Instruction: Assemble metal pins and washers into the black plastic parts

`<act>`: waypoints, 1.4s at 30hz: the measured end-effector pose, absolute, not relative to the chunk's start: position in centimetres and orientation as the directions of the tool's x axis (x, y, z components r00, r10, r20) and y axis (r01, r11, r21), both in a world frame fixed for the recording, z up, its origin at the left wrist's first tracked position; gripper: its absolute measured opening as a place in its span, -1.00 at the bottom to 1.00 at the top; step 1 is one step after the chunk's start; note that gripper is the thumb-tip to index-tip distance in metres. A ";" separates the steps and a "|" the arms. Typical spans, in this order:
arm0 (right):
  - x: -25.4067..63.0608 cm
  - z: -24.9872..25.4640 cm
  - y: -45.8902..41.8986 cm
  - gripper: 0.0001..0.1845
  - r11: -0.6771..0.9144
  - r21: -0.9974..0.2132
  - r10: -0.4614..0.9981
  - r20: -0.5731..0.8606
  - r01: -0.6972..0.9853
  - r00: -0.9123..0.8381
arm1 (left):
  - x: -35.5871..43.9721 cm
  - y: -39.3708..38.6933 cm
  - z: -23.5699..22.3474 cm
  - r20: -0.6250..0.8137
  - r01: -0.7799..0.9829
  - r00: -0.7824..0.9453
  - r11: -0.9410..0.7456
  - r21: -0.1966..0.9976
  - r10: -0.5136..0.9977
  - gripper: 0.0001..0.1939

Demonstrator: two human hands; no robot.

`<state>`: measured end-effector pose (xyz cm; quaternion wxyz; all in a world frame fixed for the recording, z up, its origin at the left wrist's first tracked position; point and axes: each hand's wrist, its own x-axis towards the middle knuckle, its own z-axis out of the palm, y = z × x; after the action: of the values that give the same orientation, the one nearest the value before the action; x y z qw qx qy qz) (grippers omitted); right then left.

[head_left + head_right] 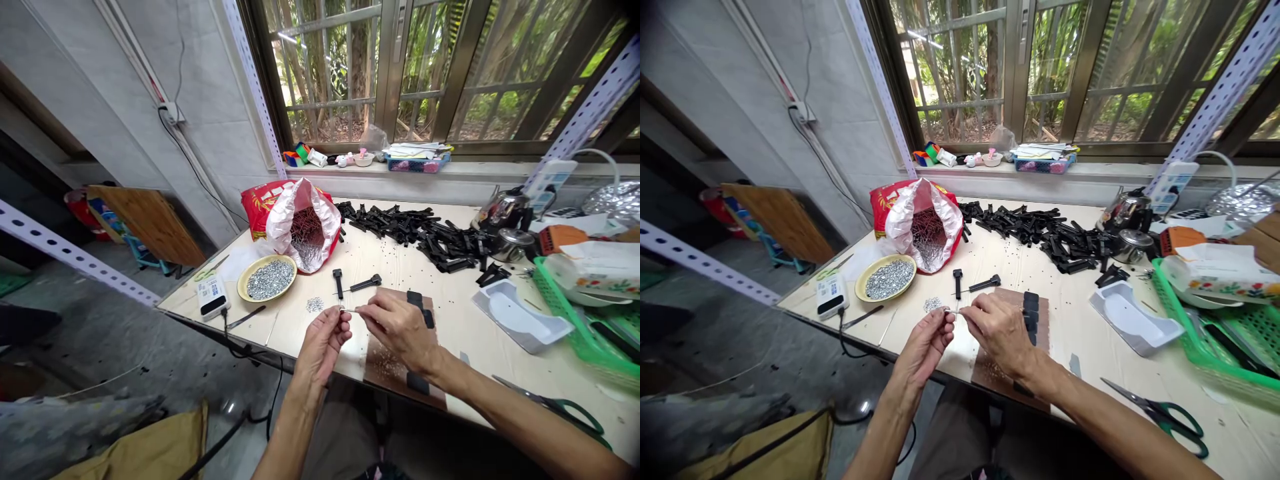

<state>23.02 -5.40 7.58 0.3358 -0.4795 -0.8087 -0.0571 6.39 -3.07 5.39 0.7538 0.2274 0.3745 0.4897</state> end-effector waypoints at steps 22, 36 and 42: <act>24.6 5.7 -5.7 -0.82 0.448 -0.262 0.833 0.470 0.855 -0.292 | 8.0 -3.1 4.6 -0.122 -0.195 0.106 0.141 0.971 0.987 -0.71; 26.2 4.4 -6.1 -0.80 0.437 -0.470 0.870 0.436 0.767 -0.230 | 9.4 -2.4 4.4 -0.140 -0.068 0.201 0.156 0.985 0.970 -0.72; 26.6 3.4 -6.9 -0.95 0.427 -0.560 0.868 0.475 0.710 -0.148 | 10.1 -2.6 4.3 -0.173 -0.075 0.248 0.197 0.978 0.953 -0.72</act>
<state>26.62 -6.85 3.39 0.3875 -0.5253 -0.7507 0.1017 10.10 -2.63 4.29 0.6256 0.4825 0.4549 0.4110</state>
